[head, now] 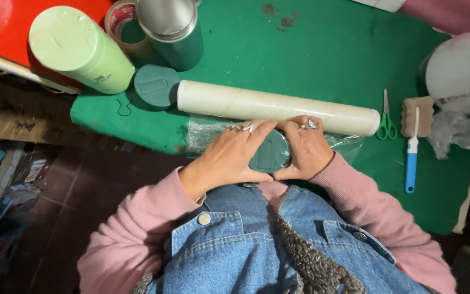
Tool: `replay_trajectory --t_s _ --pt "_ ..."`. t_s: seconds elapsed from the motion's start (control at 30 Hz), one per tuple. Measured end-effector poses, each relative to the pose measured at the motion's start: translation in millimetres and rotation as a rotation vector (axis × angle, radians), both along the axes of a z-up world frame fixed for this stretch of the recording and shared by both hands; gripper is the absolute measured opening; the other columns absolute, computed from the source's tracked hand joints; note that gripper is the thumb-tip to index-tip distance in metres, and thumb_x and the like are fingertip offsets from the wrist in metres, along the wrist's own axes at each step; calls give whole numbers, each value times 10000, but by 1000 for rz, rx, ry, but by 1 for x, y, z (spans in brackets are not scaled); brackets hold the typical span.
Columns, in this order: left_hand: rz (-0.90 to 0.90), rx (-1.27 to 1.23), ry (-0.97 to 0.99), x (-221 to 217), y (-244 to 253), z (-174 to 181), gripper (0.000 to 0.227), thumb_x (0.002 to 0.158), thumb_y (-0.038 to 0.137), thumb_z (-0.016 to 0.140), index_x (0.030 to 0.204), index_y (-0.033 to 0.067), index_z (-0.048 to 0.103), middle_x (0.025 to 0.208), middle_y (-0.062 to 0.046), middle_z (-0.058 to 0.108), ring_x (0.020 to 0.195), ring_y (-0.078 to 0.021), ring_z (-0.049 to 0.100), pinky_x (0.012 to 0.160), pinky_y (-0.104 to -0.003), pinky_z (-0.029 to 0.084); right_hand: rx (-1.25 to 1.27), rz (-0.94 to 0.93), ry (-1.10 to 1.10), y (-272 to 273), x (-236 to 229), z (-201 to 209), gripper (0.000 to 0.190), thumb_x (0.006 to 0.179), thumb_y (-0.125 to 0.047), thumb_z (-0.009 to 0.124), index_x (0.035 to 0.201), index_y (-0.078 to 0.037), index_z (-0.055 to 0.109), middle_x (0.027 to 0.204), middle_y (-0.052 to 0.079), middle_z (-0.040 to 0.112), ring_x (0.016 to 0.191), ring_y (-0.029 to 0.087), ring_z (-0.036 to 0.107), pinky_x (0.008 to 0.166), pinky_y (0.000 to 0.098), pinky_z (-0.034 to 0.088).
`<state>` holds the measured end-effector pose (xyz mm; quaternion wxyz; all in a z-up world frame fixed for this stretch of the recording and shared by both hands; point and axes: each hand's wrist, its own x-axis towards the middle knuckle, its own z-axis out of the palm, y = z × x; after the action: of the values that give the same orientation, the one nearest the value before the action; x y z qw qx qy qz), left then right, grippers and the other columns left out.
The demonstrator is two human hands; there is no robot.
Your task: The person cleans a green cup lid with a brush, then uses scissors to cut a piece of plastic wrap from a roll. They wrap the plastic around the cup lid and trim the excess, securing the lid with the wrap.
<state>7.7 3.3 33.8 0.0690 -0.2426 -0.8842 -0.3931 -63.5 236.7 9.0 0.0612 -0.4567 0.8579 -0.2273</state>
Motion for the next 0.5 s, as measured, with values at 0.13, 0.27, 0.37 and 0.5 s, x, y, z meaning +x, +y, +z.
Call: replay_trajectory --t_s 0.13,0.27,0.37,0.5 --pt "-52 55 -78 -7 7 -15 989 646 384 881 1443 5 432 1303 -245 615 1116 -442 652 910 -493 548 -26 -2 -11 6 4 -1 1079 564 -612 857 1367 12 494 1197 243 641 1184 423 552 1043 547 345" --pt "-31 -19 -263 -19 7 -14 952 656 416 903 1413 40 466 1256 -229 636 1045 -438 657 866 -510 540 1 3 -39 16 -2 -9 1020 566 -462 865 1394 16 508 1188 216 661 1160 421 555 1039 544 388" --pt "-65 21 -161 -28 7 -20 955 644 408 908 1398 24 466 1243 -237 632 1082 -442 648 901 -505 539 5 -1 -50 20 -13 -13 917 637 -393 879 1387 6 532 1188 206 666 1155 410 564 1026 527 416" --pt "-44 38 -120 -40 11 -28 979 622 426 919 1389 21 464 1230 -268 619 1066 -465 635 898 -514 525 -12 24 19 19 -34 -10 901 622 -408 905 1347 -7 550 1184 218 658 1137 409 562 1001 522 416"
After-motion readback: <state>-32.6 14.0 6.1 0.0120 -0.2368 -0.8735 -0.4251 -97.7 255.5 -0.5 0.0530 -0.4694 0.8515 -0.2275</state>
